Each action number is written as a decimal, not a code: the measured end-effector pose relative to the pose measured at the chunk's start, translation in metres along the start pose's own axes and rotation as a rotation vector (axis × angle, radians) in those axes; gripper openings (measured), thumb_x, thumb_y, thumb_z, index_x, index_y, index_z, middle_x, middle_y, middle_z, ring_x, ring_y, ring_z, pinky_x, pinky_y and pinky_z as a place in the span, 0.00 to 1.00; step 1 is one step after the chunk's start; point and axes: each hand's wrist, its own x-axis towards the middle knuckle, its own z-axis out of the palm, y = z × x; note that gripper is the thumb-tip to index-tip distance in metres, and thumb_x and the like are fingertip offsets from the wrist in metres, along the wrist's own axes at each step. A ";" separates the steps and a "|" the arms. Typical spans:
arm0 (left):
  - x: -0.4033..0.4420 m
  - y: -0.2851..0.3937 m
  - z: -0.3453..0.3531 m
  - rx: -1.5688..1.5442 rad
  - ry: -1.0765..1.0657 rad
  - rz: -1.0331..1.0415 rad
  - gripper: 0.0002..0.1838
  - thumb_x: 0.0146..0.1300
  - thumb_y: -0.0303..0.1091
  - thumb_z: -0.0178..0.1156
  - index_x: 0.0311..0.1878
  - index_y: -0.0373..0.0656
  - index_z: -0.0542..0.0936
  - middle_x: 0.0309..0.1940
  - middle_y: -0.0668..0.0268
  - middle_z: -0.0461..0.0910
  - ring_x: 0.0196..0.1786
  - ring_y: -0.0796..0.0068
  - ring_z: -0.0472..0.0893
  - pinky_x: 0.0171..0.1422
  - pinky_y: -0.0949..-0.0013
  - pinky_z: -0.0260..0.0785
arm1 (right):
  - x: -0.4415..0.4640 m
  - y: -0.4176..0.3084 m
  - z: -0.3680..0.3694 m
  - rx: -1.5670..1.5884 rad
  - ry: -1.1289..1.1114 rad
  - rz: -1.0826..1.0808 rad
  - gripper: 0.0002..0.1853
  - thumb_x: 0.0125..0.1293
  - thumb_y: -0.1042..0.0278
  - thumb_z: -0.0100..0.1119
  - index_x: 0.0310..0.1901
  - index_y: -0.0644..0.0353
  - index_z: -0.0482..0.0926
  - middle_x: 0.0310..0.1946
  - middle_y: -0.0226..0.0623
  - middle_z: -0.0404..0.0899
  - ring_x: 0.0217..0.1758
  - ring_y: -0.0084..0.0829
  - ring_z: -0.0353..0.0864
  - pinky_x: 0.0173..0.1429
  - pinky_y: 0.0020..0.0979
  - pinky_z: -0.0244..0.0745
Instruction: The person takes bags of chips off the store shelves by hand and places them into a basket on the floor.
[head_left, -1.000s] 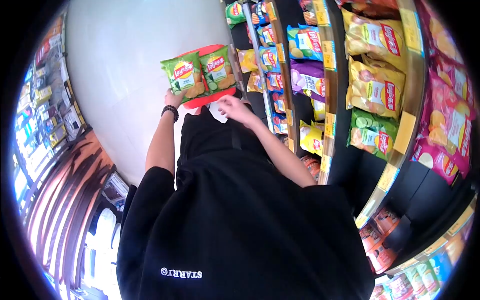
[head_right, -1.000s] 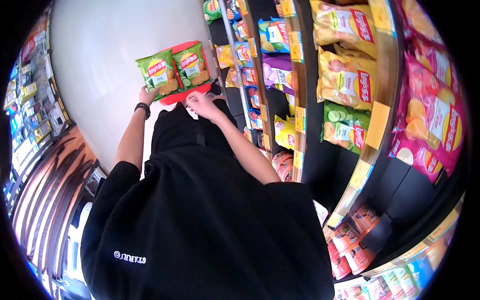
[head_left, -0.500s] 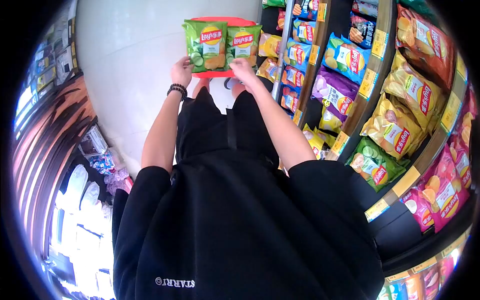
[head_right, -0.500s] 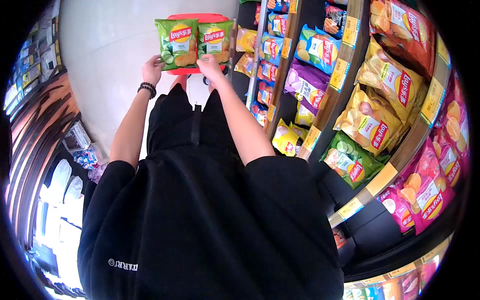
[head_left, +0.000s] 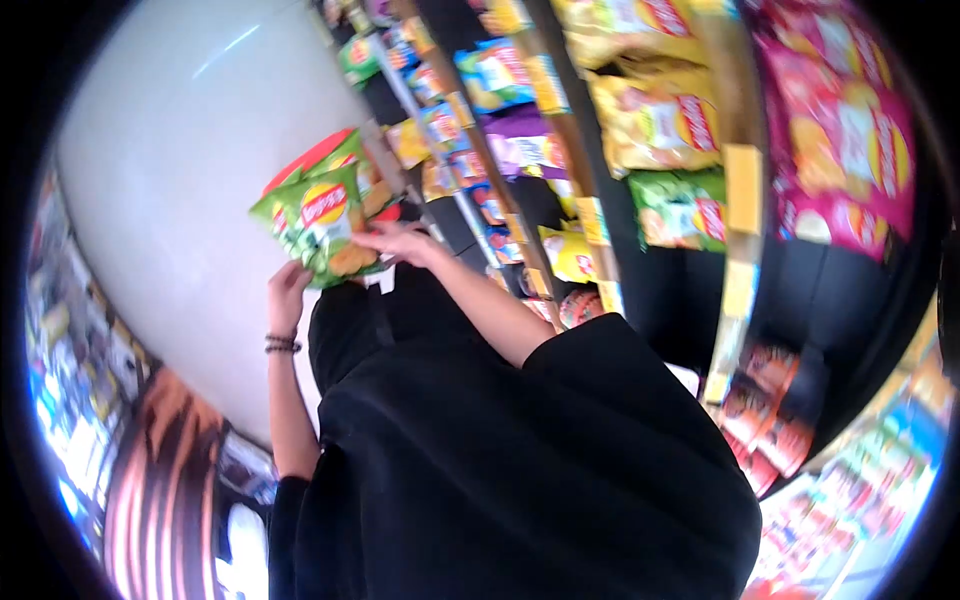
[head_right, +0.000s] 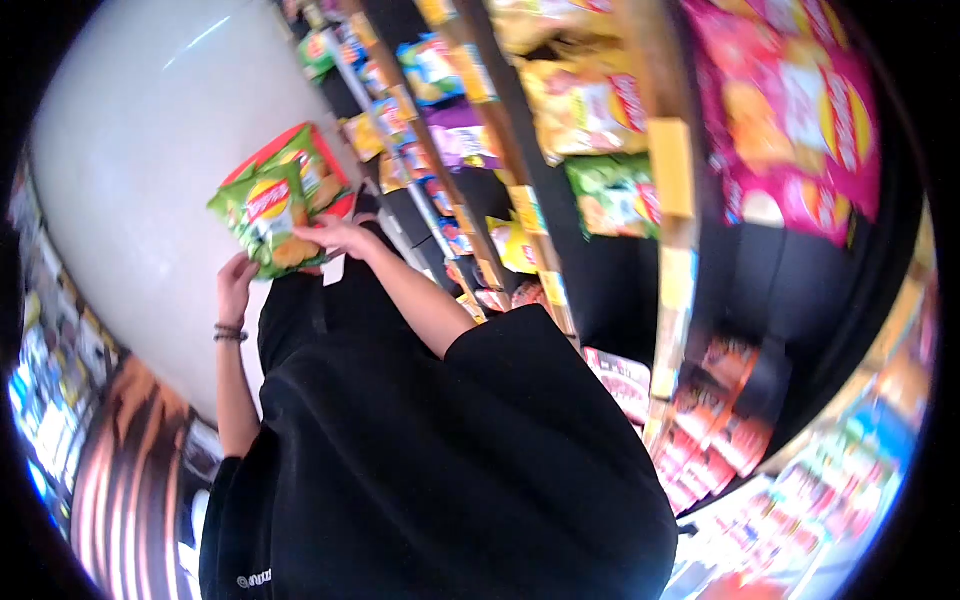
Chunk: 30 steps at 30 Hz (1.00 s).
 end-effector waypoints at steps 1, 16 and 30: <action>-0.001 0.024 0.002 -0.007 -0.049 0.012 0.12 0.60 0.23 0.61 0.47 0.30 0.79 0.36 0.66 0.82 0.40 0.81 0.78 0.48 0.73 0.71 | -0.008 -0.002 -0.006 0.036 -0.014 -0.051 0.43 0.58 0.43 0.67 0.67 0.62 0.62 0.61 0.40 0.70 0.61 0.31 0.71 0.57 0.34 0.72; 0.024 0.227 0.138 0.109 -0.621 0.423 0.18 0.58 0.20 0.63 0.53 0.36 0.78 0.44 0.64 0.82 0.44 0.77 0.79 0.50 0.73 0.73 | -0.229 0.005 -0.032 0.382 0.801 -0.881 0.48 0.51 0.73 0.74 0.70 0.60 0.53 0.63 0.39 0.66 0.66 0.32 0.67 0.66 0.34 0.68; -0.026 0.309 0.308 0.121 -0.687 1.020 0.27 0.59 0.24 0.59 0.63 0.33 0.66 0.56 0.48 0.71 0.59 0.51 0.72 0.63 0.62 0.64 | -0.324 0.019 -0.113 0.349 1.367 -1.094 0.29 0.60 0.73 0.67 0.60 0.65 0.63 0.56 0.39 0.72 0.60 0.28 0.71 0.65 0.30 0.66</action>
